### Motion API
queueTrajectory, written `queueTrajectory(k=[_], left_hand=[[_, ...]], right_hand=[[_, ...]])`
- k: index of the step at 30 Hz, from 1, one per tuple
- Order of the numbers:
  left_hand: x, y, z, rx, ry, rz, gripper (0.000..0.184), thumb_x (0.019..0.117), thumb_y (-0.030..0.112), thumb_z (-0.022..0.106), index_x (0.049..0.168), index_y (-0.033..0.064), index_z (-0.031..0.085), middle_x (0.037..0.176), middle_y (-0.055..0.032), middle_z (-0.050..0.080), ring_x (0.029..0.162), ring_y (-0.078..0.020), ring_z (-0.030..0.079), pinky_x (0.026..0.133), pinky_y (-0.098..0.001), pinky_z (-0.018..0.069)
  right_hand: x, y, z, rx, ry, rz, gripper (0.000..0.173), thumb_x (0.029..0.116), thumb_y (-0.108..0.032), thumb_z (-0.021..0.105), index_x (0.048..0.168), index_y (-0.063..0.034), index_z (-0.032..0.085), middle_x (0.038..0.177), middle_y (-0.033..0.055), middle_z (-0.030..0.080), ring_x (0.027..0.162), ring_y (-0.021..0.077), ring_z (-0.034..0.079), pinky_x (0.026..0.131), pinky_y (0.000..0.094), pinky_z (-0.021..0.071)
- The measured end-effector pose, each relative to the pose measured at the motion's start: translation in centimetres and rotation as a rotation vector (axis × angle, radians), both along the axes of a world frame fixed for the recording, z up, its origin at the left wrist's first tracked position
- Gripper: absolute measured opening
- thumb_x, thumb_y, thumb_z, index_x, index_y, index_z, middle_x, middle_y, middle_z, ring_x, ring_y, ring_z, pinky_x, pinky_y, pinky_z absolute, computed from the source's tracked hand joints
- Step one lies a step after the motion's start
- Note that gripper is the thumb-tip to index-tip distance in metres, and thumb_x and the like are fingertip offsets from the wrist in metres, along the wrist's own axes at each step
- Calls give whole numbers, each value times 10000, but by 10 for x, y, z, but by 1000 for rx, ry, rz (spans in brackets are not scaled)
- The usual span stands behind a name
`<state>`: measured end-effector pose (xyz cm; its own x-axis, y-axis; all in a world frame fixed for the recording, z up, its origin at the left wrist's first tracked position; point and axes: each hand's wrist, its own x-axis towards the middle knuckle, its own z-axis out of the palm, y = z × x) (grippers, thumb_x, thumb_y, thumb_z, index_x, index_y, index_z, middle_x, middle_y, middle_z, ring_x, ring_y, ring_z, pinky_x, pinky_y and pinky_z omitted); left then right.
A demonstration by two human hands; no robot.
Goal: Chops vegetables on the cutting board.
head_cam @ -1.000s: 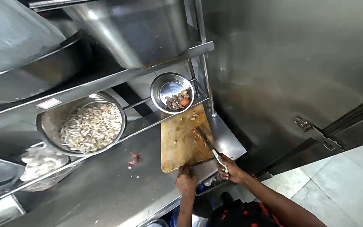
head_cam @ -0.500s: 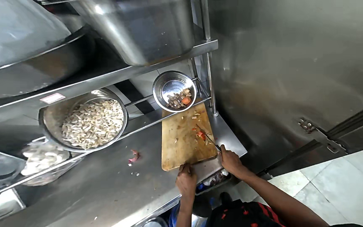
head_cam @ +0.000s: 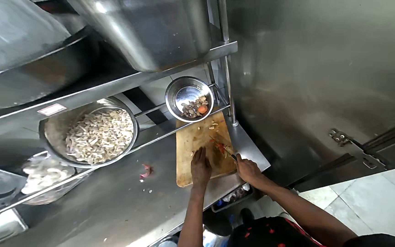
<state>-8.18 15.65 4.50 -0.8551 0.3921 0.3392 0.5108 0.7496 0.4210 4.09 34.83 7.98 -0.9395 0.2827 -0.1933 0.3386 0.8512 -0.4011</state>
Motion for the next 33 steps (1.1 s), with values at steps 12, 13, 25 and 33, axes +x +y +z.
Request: queueTrajectory(k=[12,13,25,33], left_hand=[[-89,30,-16,-16,-168,-326,459,1046,140,526,1486,12,507,1586,-147,445,1501,-302,373,1257,-454,264],[-88,30,-19,-6,-165,-320,471,1043,143,533,1497,20,497,1585,-145,448,1496,-302,382,1253,-453,275],[-84,38,-16,-133,-121,-287,627,990,174,643,1545,2,408,1631,-161,368,1524,-302,330,1262,-436,251],[-80,39,-23,-103,-90,-290,563,985,127,599,1518,6,460,1608,-151,412,1498,-296,380,1247,-439,292]], right_hand=[[-20,5,35,49,-167,88,464,1032,-244,551,1460,-87,463,1068,185,703,957,384,711,753,559,584],[-21,5,40,52,-168,91,422,1016,-225,570,1406,-81,493,1062,183,700,948,383,711,739,557,584],[-26,22,44,-58,-246,78,413,1061,-259,520,1432,-82,480,1123,227,680,1024,425,692,824,593,576],[-12,30,-2,5,-126,73,375,1079,-336,493,1384,-120,510,975,184,707,883,396,720,722,570,589]])
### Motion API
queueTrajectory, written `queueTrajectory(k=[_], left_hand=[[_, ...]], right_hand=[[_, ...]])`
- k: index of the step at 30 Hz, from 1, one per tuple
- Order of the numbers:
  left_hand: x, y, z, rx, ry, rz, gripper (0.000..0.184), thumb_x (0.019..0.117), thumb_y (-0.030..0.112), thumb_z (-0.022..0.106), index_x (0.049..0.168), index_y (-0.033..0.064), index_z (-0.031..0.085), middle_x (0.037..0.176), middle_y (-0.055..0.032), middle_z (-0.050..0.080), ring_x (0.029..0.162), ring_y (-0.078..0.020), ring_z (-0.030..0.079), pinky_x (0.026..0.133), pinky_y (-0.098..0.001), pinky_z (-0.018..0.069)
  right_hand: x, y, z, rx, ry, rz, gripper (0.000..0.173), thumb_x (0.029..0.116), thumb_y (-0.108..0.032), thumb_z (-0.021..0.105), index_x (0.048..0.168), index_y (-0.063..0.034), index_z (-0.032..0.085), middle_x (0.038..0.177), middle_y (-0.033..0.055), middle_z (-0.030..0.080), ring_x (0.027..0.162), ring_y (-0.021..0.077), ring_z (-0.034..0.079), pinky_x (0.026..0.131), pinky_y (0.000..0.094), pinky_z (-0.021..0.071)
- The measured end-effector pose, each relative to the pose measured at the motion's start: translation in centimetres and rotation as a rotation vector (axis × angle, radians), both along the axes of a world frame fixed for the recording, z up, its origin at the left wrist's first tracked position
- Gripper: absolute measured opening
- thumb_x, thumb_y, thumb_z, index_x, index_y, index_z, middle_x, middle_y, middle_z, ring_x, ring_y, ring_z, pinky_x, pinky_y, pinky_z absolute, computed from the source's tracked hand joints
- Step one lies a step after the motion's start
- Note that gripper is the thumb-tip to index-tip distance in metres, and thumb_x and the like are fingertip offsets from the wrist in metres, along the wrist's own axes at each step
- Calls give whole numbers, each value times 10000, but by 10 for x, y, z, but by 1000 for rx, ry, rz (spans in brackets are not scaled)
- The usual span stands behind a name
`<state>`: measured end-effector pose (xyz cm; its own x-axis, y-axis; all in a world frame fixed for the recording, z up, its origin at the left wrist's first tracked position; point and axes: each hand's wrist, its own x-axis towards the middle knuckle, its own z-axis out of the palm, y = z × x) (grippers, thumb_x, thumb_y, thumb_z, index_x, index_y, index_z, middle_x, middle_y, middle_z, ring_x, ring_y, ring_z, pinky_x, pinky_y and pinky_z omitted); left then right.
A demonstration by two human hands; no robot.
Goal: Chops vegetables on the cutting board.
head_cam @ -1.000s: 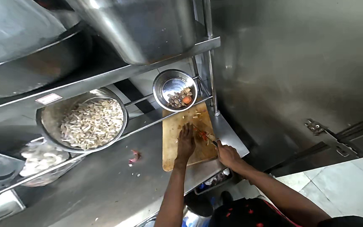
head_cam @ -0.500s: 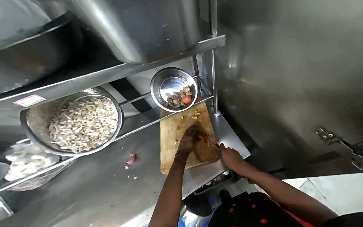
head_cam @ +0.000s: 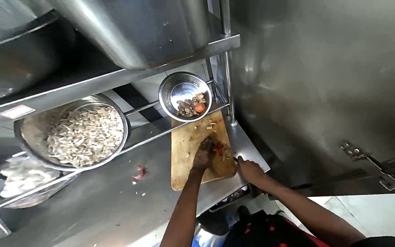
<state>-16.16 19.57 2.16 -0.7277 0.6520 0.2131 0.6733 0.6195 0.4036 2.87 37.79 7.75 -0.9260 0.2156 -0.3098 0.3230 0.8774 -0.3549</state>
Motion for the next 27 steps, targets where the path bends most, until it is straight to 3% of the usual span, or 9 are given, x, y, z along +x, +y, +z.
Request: queueTrajectory(k=[1,4,6,11,19,21,24,25,27], left_hand=[[1,-1,2,2,-11,12,583,971,131,628,1514,2,461,1604,-154,414,1492,-299,389,1244,-440,297],[-1,1,9,-17,-58,44,643,951,122,668,1534,0,426,1607,-167,406,1499,-311,376,1249,-449,282],[-2,2,14,-51,-80,53,679,947,131,682,1554,14,402,1619,-164,387,1513,-311,351,1256,-448,259],[7,17,18,-121,-32,33,631,924,47,663,1523,29,463,1618,-141,399,1507,-314,358,1252,-459,270],[-4,20,24,-208,-69,92,662,952,93,653,1559,30,396,1615,-149,399,1517,-304,341,1266,-447,226],[-4,18,25,-184,-52,71,609,966,70,627,1540,22,429,1608,-145,413,1513,-312,348,1265,-462,234],[2,20,26,-241,-27,47,551,992,74,578,1529,46,457,1633,-105,384,1520,-297,334,1265,-462,233],[5,15,25,-232,1,50,532,989,89,601,1508,51,492,1614,-109,414,1503,-312,363,1252,-485,262],[10,-6,20,-120,5,48,460,996,120,617,1450,61,563,1572,-122,469,1470,-324,408,1224,-516,313]], right_hand=[[-5,-3,26,-17,-88,20,414,1093,-328,457,1445,-112,473,1069,204,701,978,409,710,799,578,580],[-28,2,87,-2,-196,80,386,1080,-275,482,1406,-71,522,1190,218,671,1103,417,669,870,597,555],[-35,13,86,13,-197,88,389,1065,-276,511,1401,-80,532,1194,213,670,1111,414,664,875,601,549],[-7,35,-18,7,-11,34,386,1098,-408,422,1353,-137,525,983,182,708,930,404,716,789,587,577],[-32,22,84,-19,-177,85,379,1063,-294,511,1375,-85,564,1237,196,668,1151,400,653,904,610,539],[-18,14,62,-69,-128,27,389,1068,-283,512,1401,-84,531,1191,220,678,1106,427,669,881,626,549],[7,1,-29,-71,64,-68,375,1027,-265,572,1373,-137,508,985,185,707,892,408,712,734,597,580],[7,-7,-35,-87,55,-61,396,1011,-222,577,1387,-123,499,1008,196,707,906,415,712,742,603,580],[10,-30,-16,-198,-14,-13,453,998,-150,577,1437,-64,505,1196,248,675,1072,452,672,873,646,543]])
